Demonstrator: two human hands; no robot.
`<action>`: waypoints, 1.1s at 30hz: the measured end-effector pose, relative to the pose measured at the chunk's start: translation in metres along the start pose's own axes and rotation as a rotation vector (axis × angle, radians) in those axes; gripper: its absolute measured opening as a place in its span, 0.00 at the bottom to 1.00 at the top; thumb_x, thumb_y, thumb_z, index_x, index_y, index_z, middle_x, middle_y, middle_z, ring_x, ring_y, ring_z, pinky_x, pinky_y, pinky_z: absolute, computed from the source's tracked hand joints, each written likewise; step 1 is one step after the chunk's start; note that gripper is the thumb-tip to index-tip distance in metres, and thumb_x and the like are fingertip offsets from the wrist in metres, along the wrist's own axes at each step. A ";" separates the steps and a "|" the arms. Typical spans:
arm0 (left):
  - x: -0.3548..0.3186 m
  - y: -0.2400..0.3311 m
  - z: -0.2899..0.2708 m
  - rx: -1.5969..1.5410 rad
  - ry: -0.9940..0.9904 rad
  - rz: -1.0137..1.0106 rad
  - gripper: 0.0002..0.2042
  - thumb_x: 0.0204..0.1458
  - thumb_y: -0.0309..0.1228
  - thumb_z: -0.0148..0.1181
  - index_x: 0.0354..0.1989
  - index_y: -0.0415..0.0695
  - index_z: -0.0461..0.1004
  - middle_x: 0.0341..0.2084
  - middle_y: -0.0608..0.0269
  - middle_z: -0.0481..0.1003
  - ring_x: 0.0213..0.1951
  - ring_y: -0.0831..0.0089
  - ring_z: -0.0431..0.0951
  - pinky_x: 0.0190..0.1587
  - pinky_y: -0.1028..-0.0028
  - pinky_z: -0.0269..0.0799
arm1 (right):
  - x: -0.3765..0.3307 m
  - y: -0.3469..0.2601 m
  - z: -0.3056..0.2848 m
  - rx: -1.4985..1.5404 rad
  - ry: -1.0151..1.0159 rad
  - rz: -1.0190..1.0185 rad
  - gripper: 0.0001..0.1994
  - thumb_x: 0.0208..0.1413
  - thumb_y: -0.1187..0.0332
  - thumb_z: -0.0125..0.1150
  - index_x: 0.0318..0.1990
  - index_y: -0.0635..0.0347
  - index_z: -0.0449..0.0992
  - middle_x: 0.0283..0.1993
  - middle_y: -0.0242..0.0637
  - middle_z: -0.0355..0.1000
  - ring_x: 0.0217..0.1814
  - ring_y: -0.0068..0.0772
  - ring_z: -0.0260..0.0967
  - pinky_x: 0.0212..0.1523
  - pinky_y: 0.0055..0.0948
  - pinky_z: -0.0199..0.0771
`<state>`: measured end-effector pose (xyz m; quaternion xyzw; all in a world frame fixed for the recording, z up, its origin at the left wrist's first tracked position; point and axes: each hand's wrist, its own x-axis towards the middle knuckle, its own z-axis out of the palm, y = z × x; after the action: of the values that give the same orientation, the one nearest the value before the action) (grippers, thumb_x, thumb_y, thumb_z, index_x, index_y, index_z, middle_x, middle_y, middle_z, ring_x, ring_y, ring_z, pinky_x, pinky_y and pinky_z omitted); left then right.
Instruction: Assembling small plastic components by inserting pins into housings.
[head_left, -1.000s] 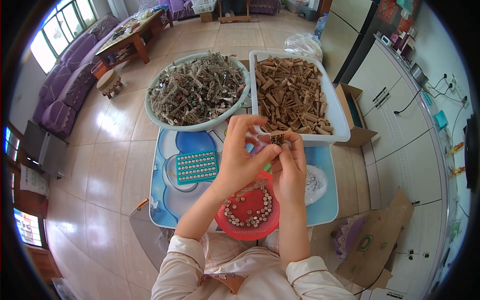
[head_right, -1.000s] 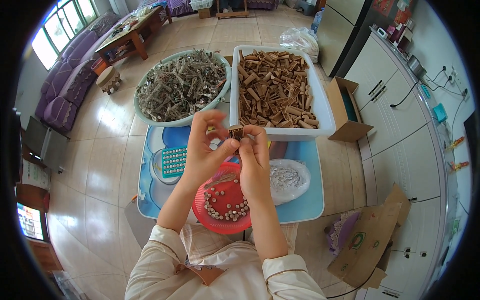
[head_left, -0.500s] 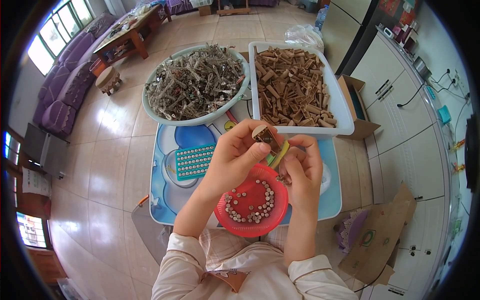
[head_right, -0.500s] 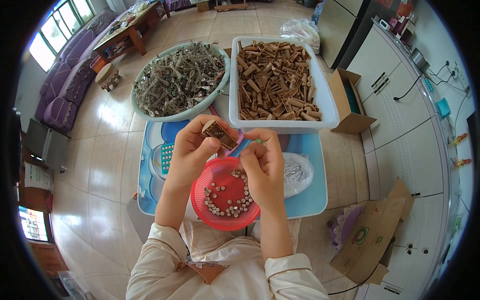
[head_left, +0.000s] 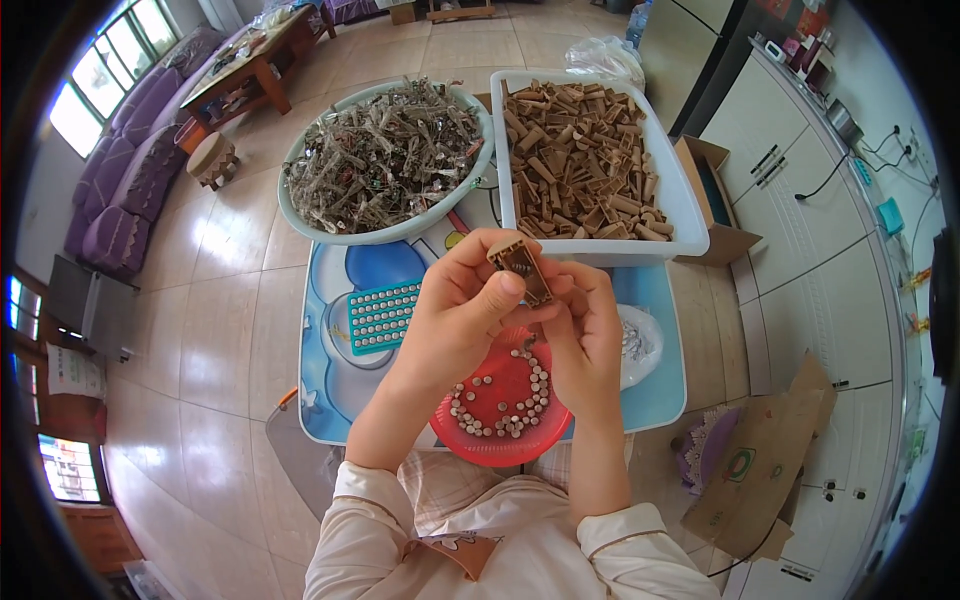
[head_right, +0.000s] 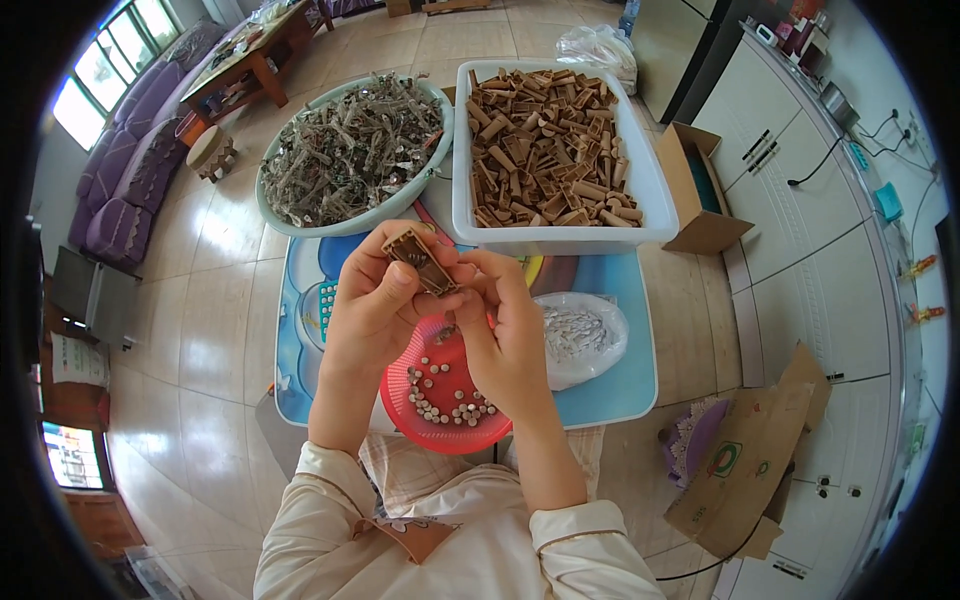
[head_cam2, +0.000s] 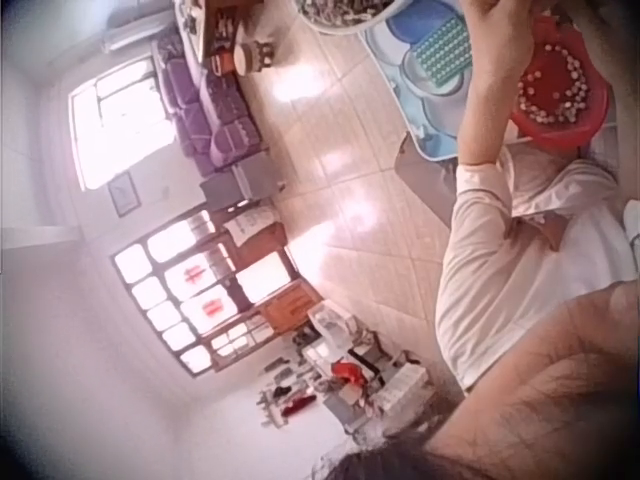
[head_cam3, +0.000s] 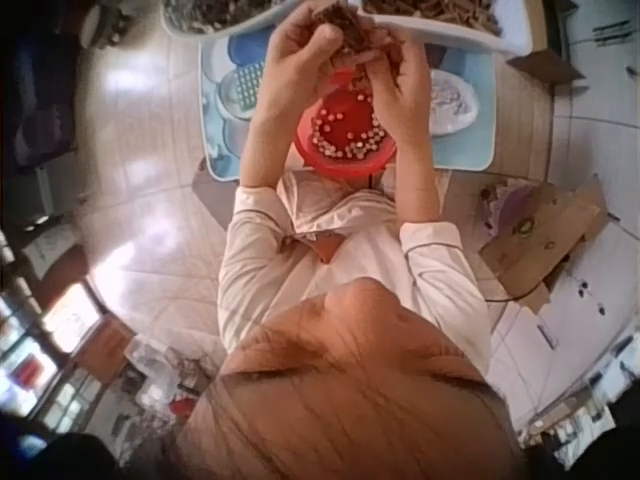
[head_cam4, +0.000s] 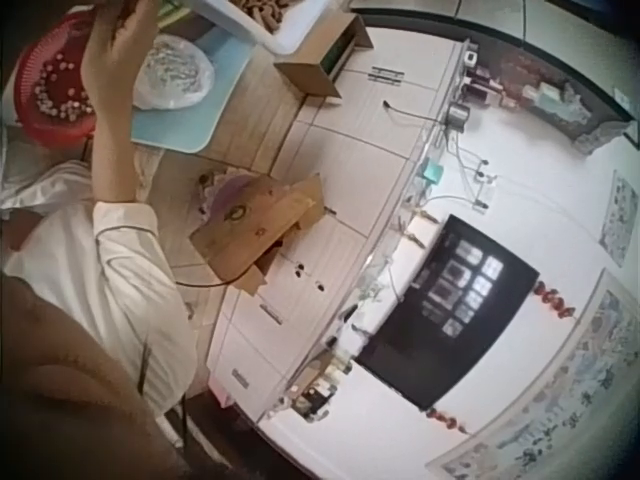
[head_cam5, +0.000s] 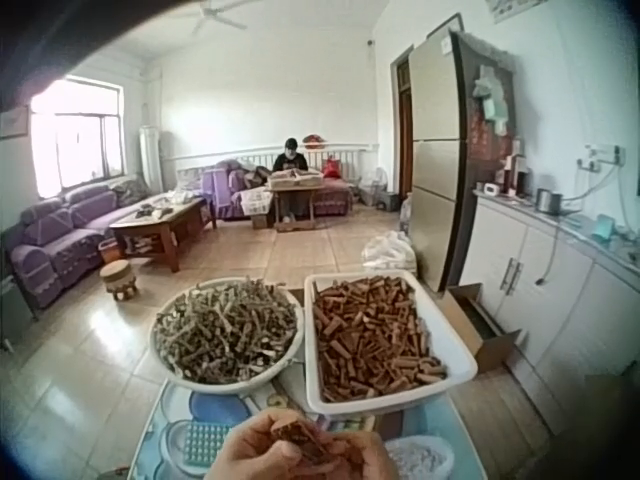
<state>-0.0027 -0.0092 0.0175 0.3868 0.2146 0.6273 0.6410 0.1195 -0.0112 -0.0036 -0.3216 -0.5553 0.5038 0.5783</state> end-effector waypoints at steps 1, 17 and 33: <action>0.000 0.001 -0.001 -0.001 0.002 -0.004 0.15 0.50 0.34 0.53 0.41 0.37 0.61 0.34 0.55 0.70 0.40 0.63 0.74 0.37 0.71 0.76 | 0.000 0.000 0.000 0.055 -0.012 0.046 0.11 0.52 0.79 0.47 0.44 0.61 0.63 0.33 0.33 0.67 0.33 0.18 0.64 0.34 0.16 0.64; 0.011 0.025 -0.028 0.227 0.083 0.163 0.13 0.48 0.29 0.56 0.41 0.37 0.67 0.35 0.59 0.72 0.39 0.70 0.74 0.41 0.72 0.73 | -0.034 0.080 -0.008 -1.171 -0.448 0.063 0.07 0.43 0.75 0.53 0.32 0.63 0.66 0.31 0.47 0.66 0.37 0.46 0.66 0.36 0.37 0.68; 0.007 0.043 -0.034 0.364 -0.122 -0.167 0.17 0.48 0.27 0.55 0.47 0.40 0.66 0.28 0.64 0.73 0.31 0.77 0.74 0.30 0.80 0.73 | -0.004 0.029 -0.009 -0.666 -0.075 -0.362 0.10 0.43 0.79 0.56 0.35 0.63 0.67 0.29 0.40 0.70 0.29 0.37 0.69 0.30 0.28 0.70</action>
<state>-0.0551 0.0013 0.0312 0.5143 0.3164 0.4983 0.6222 0.1218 -0.0054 -0.0339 -0.3702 -0.7571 0.1968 0.5011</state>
